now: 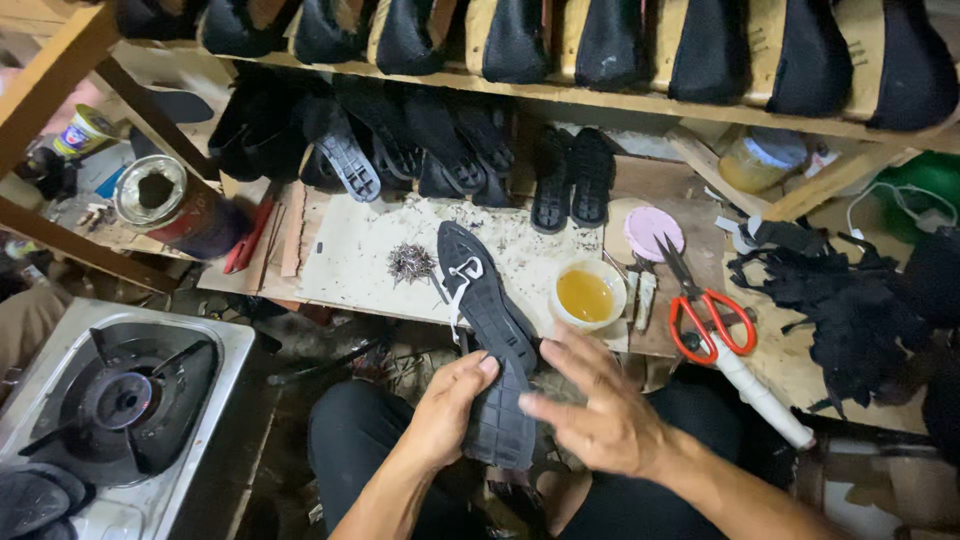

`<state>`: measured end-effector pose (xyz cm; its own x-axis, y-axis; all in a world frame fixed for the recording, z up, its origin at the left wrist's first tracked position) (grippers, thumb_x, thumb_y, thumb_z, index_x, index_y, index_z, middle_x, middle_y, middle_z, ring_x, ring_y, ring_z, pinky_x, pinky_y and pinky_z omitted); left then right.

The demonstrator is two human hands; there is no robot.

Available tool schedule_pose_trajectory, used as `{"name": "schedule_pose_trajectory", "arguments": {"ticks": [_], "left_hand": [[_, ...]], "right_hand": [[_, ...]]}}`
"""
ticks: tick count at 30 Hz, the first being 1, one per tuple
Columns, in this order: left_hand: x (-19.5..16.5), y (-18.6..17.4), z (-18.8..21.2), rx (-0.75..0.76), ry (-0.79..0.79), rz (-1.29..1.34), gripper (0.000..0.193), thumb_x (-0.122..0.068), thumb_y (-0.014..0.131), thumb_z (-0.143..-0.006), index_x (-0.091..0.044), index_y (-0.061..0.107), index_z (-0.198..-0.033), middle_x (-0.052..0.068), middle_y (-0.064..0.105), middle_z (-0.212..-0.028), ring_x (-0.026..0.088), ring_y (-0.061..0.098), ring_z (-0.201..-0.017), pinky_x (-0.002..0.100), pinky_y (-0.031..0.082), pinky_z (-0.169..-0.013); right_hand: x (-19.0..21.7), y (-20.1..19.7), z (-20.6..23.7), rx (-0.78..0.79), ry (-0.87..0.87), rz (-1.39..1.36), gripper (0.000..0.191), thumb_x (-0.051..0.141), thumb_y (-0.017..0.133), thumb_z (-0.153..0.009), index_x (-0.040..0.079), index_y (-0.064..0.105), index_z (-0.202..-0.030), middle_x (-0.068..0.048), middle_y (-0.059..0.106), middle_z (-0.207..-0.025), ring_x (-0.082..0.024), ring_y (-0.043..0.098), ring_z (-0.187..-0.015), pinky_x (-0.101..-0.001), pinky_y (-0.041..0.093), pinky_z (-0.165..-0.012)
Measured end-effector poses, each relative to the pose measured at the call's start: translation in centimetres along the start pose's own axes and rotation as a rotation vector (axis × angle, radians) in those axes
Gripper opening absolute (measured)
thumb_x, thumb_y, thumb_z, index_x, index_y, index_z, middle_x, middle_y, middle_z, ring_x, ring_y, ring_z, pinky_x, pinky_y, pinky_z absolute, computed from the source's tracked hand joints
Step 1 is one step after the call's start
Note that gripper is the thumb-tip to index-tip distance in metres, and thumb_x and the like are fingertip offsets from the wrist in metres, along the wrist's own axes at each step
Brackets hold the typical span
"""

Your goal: The person sits on the floor at a workbench and applies glue by hand to the inner surface of black rubber shoe soles, rubbing the glue over each sole. Coated soles are set on the table and stacked on the lap as they are finished.

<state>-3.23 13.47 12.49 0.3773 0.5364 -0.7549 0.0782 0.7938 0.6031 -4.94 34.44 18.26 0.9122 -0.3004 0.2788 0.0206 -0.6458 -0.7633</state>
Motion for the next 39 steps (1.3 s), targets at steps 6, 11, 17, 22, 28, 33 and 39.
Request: {"name": "schedule_pose_trajectory", "arguments": {"ticks": [6,11,17,22,28,33,39], "left_hand": [[1.4,0.5,-0.3,0.116,0.037,-0.232,0.031,-0.023,0.053,-0.103,0.004,0.069,-0.107,0.001,0.069,-0.095,0.007,0.060,-0.086,0.023,0.050,-0.079],[2.0,-0.3,-0.4,0.037,0.105,-0.172,0.028,-0.022,0.054,-0.107,0.003,0.066,-0.100,0.001,0.063,-0.088,0.009,0.056,-0.080,0.026,0.047,-0.072],[0.7,-0.5,-1.1,-0.171,0.133,0.056,0.030,-0.025,0.050,-0.101,0.000,0.067,-0.100,0.006,0.072,-0.089,0.015,0.065,-0.077,0.032,0.054,-0.072],[0.4,0.8,-1.1,-0.144,-0.034,0.251,0.043,-0.035,0.048,-0.097,0.000,0.066,-0.112,0.011,0.074,-0.103,0.021,0.072,-0.092,0.037,0.057,-0.085],[2.0,0.2,0.1,0.145,-0.040,-0.053,0.042,-0.003,0.062,-0.090,0.000,0.060,-0.132,0.008,0.069,-0.123,0.016,0.066,-0.111,0.033,0.052,-0.100],[2.5,-1.0,0.4,0.102,-0.019,0.071,0.043,0.001,0.062,-0.090,0.000,0.057,-0.133,0.008,0.069,-0.121,0.016,0.066,-0.106,0.035,0.054,-0.095],[1.8,-0.7,0.9,0.127,0.003,-0.047,0.044,0.000,0.061,-0.090,0.000,0.059,-0.133,0.007,0.071,-0.118,0.014,0.066,-0.103,0.032,0.054,-0.093]], "right_hand": [[-1.9,-1.3,-0.1,-0.034,0.050,0.156,0.052,0.001,0.075,-0.076,0.023,0.074,-0.123,-0.012,0.042,-0.154,-0.038,0.037,-0.147,-0.0538,0.035,-0.120],[-0.9,-0.6,0.6,-0.002,0.010,0.051,0.048,-0.002,0.071,-0.082,0.025,0.076,-0.122,-0.011,0.045,-0.154,-0.038,0.040,-0.147,-0.0521,0.035,-0.121],[0.6,1.0,2.6,-0.017,0.338,-0.560,0.042,-0.005,0.074,-0.082,0.009,0.070,-0.121,-0.019,0.050,-0.147,-0.031,0.059,-0.127,-0.0397,0.049,-0.107],[0.1,3.0,3.1,-0.168,0.795,-0.805,0.054,-0.007,0.074,-0.082,-0.003,0.059,-0.134,-0.013,0.054,-0.121,-0.016,0.067,-0.085,-0.0262,0.061,-0.067],[-0.8,2.1,2.6,-0.189,0.755,-0.668,0.048,-0.008,0.070,-0.082,-0.001,0.063,-0.129,-0.015,0.052,-0.128,-0.022,0.067,-0.099,-0.0303,0.059,-0.079],[0.3,1.9,1.2,-0.045,0.129,0.067,0.054,-0.004,0.063,-0.075,0.012,0.067,-0.126,-0.021,0.046,-0.147,-0.039,0.050,-0.136,-0.0456,0.043,-0.113],[-0.9,2.1,1.1,-0.065,0.412,-0.124,0.055,-0.010,0.060,-0.081,0.006,0.065,-0.133,-0.028,0.038,-0.157,-0.042,0.044,-0.144,-0.0447,0.041,-0.116]]}}
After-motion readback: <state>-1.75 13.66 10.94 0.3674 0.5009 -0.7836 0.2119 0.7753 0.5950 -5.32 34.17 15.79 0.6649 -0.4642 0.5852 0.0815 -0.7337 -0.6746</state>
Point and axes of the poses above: each hand's wrist, its own z-axis away from the middle knuckle, its own y-axis out of the palm, x = y × z, the point moved 2 cm from there along -z, towards the middle knuckle
